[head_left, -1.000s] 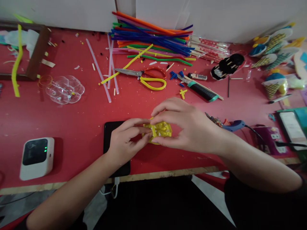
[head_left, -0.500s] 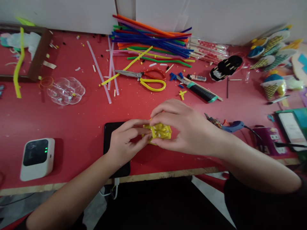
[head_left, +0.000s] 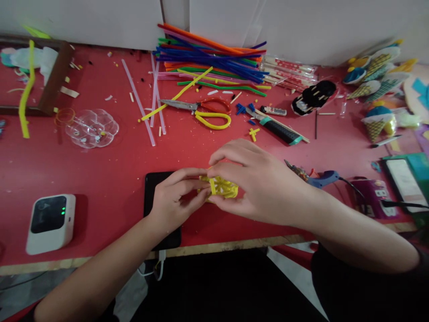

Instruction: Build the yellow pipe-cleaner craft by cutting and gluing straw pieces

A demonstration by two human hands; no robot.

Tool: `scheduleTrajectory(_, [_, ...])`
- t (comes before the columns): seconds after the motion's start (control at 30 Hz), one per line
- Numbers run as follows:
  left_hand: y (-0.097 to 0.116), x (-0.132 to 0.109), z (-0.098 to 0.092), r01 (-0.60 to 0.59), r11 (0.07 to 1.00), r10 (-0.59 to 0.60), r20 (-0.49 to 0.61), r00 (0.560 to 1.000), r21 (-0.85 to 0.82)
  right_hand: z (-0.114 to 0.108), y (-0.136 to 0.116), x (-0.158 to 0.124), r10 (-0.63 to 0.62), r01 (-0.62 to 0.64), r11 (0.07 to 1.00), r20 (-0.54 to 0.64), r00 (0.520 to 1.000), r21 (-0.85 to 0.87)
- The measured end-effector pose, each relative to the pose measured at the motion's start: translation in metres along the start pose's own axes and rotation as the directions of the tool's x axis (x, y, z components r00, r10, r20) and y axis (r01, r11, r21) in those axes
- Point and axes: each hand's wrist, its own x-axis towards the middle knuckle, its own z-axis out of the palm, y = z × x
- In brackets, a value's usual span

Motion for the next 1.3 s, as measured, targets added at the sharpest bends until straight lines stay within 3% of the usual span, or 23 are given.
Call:
scheduleTrajectory(0.3, [-0.001,-0.002,0.001,-0.004,1.0,0.005,-0.008,1.0,0.007,-0.002,-0.004,0.002,0.001,0.0,0.999,0.024,1.0,-0.033])
scheduleTrajectory(0.5, [0.002,-0.001,0.0,0.024,0.999,-0.024,0.005,1.0,0.028,-0.004,0.0,-0.013,0.085,-0.081,0.989,-0.032,0.996,0.123])
scheduleTrajectory(0.63, [0.004,-0.001,0.001,0.01,0.999,-0.009,-0.013,1.0,0.041,0.019,0.008,-0.036,0.251,-0.212,0.941,-0.126,0.96,0.263])
scheduleTrajectory(0.77, [0.004,-0.001,0.003,-0.015,0.999,0.016,-0.025,1.0,0.04,0.05,0.016,-0.056,0.391,-0.303,0.833,-0.105,0.914,0.463])
scheduleTrajectory(0.97, [0.006,0.0,0.002,-0.058,0.997,0.058,0.005,0.998,0.051,0.066,0.026,-0.061,0.304,-0.132,0.725,-0.142,0.942,0.676])
scheduleTrajectory(1.13, [0.005,0.0,0.001,-0.028,0.997,0.028,-0.005,1.0,0.074,0.076,0.024,-0.061,0.33,-0.059,0.623,-0.193,0.924,0.78])
scheduleTrajectory(1.3, [0.002,-0.001,0.0,-0.047,0.996,0.048,0.0,0.999,0.075,0.085,0.018,-0.061,0.316,0.006,0.651,-0.278,0.907,0.759])
